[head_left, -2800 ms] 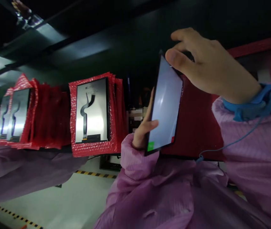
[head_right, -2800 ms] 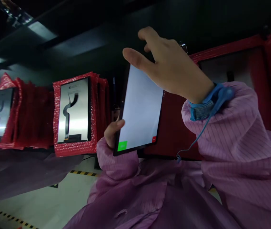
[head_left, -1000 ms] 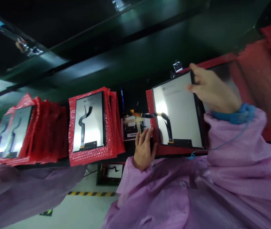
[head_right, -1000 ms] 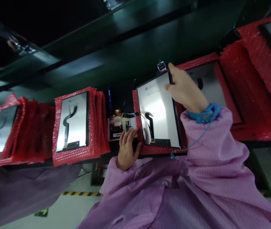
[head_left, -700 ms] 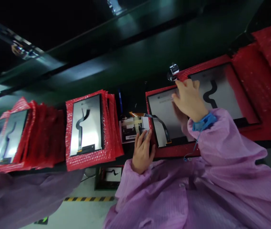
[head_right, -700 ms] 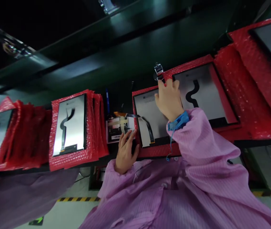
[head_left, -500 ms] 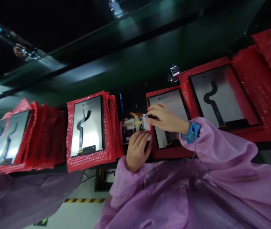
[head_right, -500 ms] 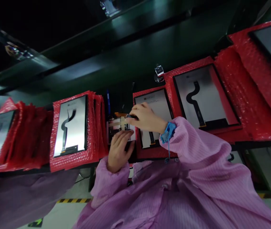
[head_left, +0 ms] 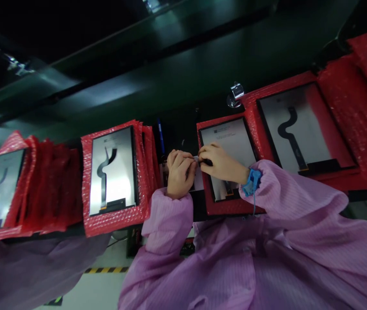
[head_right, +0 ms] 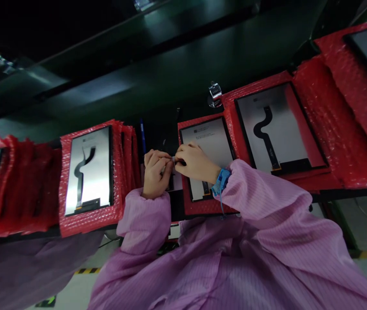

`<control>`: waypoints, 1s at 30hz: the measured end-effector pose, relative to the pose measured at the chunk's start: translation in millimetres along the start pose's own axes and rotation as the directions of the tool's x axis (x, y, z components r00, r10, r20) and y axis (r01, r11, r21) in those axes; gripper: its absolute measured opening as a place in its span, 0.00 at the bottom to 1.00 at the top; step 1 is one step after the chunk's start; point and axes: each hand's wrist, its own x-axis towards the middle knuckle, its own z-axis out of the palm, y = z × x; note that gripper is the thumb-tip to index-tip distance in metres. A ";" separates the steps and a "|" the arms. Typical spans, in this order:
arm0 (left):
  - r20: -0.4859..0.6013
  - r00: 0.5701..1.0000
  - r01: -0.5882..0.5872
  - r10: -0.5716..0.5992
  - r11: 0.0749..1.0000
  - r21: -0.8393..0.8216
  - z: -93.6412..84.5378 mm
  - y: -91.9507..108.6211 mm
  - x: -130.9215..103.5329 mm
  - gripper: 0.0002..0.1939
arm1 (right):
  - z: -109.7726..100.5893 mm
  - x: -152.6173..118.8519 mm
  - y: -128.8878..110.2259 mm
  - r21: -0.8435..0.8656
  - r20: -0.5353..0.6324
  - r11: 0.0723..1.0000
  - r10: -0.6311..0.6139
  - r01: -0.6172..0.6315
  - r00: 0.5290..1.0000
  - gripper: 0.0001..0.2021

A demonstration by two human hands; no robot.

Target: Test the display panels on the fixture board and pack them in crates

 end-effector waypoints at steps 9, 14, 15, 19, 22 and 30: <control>-0.034 0.997 -0.060 0.063 0.995 0.080 2.0 -0.9 -3.3 0.11 | 2.4 -0.5 2.4 -0.008 0.030 0.999 -0.037 0.037 0.999 0.07; -0.043 0.994 -0.092 0.099 0.985 0.143 2.5 0.3 -4.2 0.11 | 4.2 -2.6 3.3 -0.050 0.069 0.998 -0.033 0.036 0.997 0.08; -0.044 0.994 -0.088 0.096 0.985 0.150 2.7 0.6 -4.2 0.11 | 4.6 -3.1 3.6 -0.064 0.075 0.997 -0.031 0.036 0.997 0.08; -0.037 0.996 -0.073 0.081 0.982 0.171 2.9 1.2 -4.4 0.11 | 5.8 -4.4 5.5 -0.087 0.064 0.995 -0.039 0.045 0.997 0.09; -0.029 0.997 -0.059 0.065 0.982 0.178 2.3 1.8 -4.9 0.12 | 6.0 -4.1 7.2 -0.074 0.059 0.996 -0.050 0.054 0.997 0.09; -0.068 0.995 -0.060 0.070 0.987 0.147 2.5 2.0 -6.3 0.12 | 3.4 -2.1 3.2 -0.050 0.108 0.999 0.005 0.000 0.994 0.06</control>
